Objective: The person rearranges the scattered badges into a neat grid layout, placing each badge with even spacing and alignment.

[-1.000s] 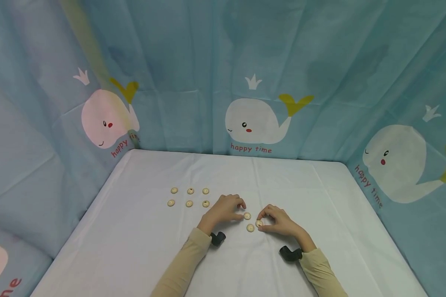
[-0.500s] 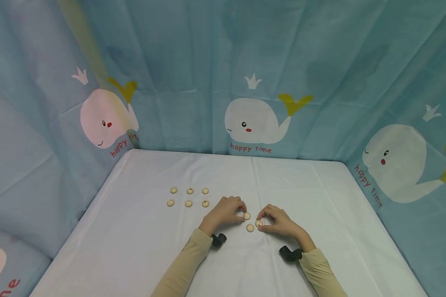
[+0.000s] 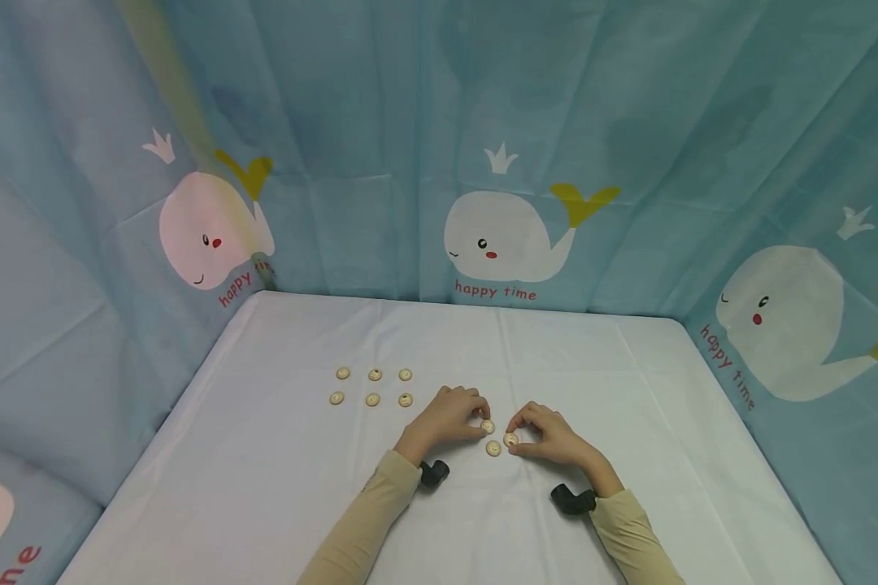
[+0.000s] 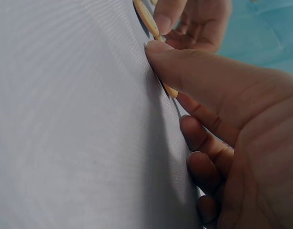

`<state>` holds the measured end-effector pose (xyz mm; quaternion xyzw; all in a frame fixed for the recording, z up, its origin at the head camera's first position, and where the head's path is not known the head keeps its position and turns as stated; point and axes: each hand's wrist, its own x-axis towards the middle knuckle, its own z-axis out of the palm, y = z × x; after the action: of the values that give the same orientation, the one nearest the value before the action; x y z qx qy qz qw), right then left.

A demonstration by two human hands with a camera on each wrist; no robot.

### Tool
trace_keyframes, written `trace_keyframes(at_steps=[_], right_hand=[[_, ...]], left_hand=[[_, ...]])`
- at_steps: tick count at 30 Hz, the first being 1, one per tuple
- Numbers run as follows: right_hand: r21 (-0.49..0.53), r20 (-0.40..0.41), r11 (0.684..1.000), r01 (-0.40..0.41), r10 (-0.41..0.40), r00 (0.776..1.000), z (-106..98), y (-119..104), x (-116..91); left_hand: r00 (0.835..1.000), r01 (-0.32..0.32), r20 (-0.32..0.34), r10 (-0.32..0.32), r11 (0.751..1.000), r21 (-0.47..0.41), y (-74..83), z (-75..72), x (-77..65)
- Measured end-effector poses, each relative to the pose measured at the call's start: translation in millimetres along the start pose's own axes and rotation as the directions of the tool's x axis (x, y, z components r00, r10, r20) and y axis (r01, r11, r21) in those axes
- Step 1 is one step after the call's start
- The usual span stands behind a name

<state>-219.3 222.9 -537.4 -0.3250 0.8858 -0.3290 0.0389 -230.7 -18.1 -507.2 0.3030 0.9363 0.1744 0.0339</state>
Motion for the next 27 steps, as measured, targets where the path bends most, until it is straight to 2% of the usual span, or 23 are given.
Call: trace_keyframes(at_steps=[8, 18, 27], right_hand=[[0.001, -0.002, 1.000, -0.004, 0.004, 1.000, -0.1, 0.4, 0.5], [0.004, -0.005, 1.000, -0.006, 0.006, 1.000, -0.2, -0.7, 0.1], [0.000, -0.003, 1.000, -0.014, 0.014, 1.000, 1.2, 1.0, 0.4]], left_hand=[[0.999, 0.000, -0.037, 0.003, 0.996, 0.093, 3.0, -0.1, 1.5], [0.996, -0.010, -0.085, 0.030, 0.973, 0.231, 5.7, 0.8, 1.3], [0.993, -0.018, -0.109, 0.047, 0.967, 0.256, 6.6, 2.6, 2.2]])
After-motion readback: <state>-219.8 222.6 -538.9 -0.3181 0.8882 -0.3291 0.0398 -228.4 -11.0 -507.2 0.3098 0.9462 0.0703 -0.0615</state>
